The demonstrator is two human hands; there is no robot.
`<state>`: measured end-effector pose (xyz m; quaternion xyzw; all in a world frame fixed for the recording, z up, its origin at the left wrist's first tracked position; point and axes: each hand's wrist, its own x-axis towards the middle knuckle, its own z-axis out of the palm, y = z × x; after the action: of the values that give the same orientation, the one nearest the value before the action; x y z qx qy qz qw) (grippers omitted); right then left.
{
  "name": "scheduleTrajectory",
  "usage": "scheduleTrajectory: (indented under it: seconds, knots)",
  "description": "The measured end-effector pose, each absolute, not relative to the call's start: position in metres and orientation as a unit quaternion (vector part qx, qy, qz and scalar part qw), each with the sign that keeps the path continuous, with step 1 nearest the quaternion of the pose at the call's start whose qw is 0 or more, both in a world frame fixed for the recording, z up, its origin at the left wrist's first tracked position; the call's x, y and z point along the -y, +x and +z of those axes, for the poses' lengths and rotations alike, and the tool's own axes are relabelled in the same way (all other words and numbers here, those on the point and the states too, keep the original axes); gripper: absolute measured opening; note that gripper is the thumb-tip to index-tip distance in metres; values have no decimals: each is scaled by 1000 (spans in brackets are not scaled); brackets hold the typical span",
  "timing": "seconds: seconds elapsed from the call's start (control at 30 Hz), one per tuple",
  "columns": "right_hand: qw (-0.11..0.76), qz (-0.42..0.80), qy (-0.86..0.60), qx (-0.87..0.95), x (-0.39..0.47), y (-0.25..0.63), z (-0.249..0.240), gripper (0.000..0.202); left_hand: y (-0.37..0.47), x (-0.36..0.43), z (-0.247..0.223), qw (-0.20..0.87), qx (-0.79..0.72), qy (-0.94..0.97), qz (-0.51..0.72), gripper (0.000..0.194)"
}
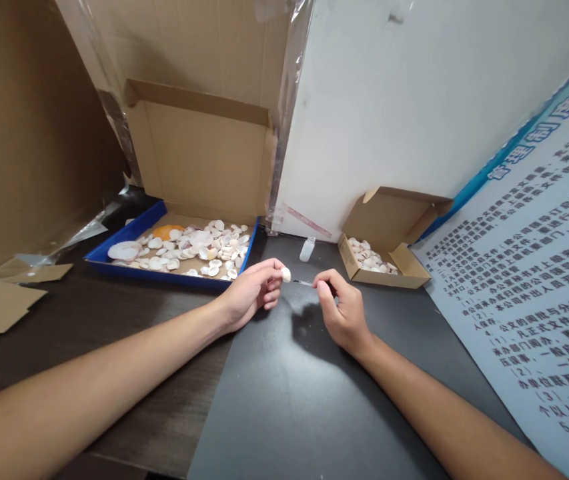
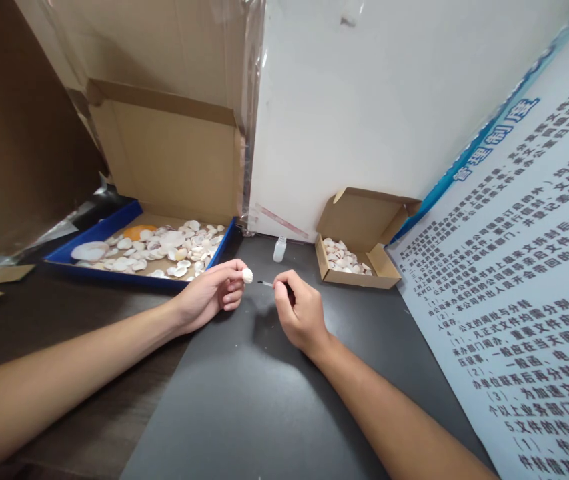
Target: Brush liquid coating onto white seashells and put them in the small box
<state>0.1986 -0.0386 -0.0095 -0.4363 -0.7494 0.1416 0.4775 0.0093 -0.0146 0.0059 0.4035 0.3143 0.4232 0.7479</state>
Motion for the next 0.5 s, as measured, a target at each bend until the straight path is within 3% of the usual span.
scheduleTrajectory:
  seconds: [0.5]
  knots:
    - [498, 191, -409, 741, 40, 199, -15, 18, 10, 15, 7, 741, -328, 415, 414, 10]
